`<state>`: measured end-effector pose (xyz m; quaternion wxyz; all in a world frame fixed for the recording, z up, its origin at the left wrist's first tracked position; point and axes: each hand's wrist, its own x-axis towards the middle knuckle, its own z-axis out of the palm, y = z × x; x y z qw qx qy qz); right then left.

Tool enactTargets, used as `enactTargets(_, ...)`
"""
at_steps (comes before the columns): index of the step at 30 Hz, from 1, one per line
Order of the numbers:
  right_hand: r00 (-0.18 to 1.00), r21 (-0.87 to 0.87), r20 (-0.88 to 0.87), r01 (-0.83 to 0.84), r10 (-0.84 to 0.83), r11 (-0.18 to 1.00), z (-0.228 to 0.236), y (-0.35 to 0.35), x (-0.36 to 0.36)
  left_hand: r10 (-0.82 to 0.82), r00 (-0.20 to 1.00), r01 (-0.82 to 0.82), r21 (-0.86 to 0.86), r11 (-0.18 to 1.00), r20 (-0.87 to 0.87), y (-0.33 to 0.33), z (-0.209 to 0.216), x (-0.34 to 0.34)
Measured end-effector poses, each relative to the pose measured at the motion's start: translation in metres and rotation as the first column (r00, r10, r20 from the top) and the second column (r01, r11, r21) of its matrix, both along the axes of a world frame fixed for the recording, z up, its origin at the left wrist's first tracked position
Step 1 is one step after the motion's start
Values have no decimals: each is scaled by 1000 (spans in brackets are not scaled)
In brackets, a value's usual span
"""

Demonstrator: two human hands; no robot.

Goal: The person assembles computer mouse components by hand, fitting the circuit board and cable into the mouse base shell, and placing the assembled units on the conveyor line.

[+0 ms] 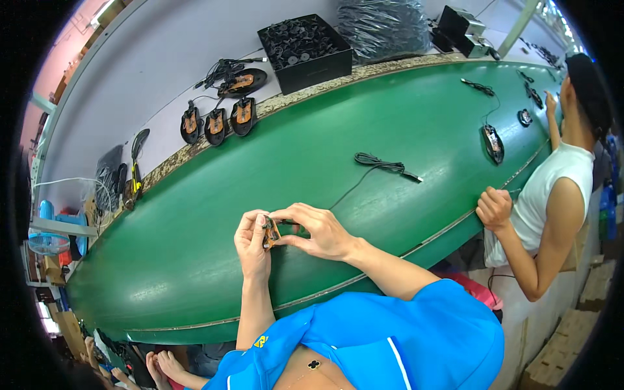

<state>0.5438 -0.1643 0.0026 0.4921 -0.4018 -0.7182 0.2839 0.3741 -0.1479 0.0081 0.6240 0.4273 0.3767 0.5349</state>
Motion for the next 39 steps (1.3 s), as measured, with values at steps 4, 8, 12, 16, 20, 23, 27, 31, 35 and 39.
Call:
enactTargets(4,1000,-9,-3,-16,16,1000,4,-4,1,-5,1000,5,9,1000,1,-4,-1,-1)
enactTargets(8,999,-43,-1,-37,37,998,9,-9,-2,16,999,-16,20,1000,31,-8,-4,-4)
enactTargets(12,1000,-59,-15,-27,26,998,11,-12,-7,25,998,-24,-9,1000,59,-10,-2,-4)
enactTargets(16,1000,-69,-19,-19,18,997,15,-17,-7,10,1000,-11,27,1000,23,-12,-3,-3)
enactTargets(20,1000,-47,-16,-9,8,999,15,-19,-8,-7,1000,7,39,999,9,-11,-3,-6)
enactTargets(23,1000,-20,-13,-5,5,1000,14,-21,-9,-16,1000,16,41,999,6,-12,-1,-8)
enactTargets(27,998,24,53,17,-18,1000,14,-22,-9,4,998,0,56,998,-62,-17,4,-8)
enactTargets(31,999,9,44,2,-3,1000,14,-23,-9,49,996,-44,74,996,-71,-19,4,-4)
enactTargets(35,999,3,41,3,-4,1000,14,-25,-10,39,997,-36,51,998,-64,-19,2,-9)
enactTargets(39,999,-2,51,15,-15,1000,14,-26,-9,19,999,-18,29,999,-50,-18,-1,-10)
